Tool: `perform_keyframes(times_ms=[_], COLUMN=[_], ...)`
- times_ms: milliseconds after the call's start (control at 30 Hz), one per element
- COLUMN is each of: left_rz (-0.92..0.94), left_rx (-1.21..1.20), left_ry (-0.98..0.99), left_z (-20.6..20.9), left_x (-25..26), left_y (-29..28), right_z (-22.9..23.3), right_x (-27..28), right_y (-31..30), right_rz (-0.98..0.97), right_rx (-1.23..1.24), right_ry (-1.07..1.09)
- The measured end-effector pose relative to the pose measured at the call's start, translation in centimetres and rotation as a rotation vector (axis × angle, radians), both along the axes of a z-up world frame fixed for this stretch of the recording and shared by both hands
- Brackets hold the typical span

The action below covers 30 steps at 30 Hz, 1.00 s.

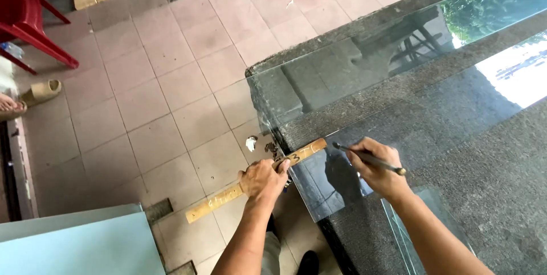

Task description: Cutting small rectangular pieces of glass from a large sheet using a manual glass cutter and a wooden ruler.

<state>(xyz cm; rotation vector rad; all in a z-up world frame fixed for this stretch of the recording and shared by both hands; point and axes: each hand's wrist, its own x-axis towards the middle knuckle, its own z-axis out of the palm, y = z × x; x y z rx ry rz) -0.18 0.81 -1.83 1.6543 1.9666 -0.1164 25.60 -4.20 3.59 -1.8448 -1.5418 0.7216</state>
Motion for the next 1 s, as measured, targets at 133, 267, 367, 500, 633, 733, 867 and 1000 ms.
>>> perform_keyframes(times_ms=[133, 267, 367, 500, 633, 733, 867, 1000], left_rz=[-0.015, -0.001, 0.006, -0.001, -0.01, -0.009, -0.016, -0.025], left_rx=[-0.048, -0.124, -0.1, -0.127, -0.149, -0.137, -0.099, -0.097], left_ry=[0.006, -0.007, -0.022, -0.018, -0.018, -0.02, -0.007, -0.001], left_z=[1.3, 2.2, 1.7, 2.1, 2.0, 2.0, 1.9, 2.0], left_x=[0.0, 0.0, -0.1, -0.1, 0.1, 0.3, 1.0, 1.7], left_y=[0.4, 0.7, 0.6, 0.8, 0.6, -0.2, -2.5, -5.8], right_z=[-1.2, -1.5, -1.7, -2.0, -3.3, -4.1, -3.7, -3.5], right_x=[-0.8, -1.4, -1.4, -1.5, -0.5, 0.1, 0.5, 1.2], right_y=[2.2, 3.2, 3.6, 4.1, 3.8, 3.0, 0.3, -3.1], right_rz=[0.047, -0.032, -0.041, -0.002, 0.056, 0.095, 0.085, 0.078], right_rx=[-0.008, -0.146, -0.164, -0.164, -0.098, -0.027, -0.036, -0.06], right_ry=[-0.045, 0.031, 0.065, 0.039, -0.01, -0.056, -0.073, -0.058])
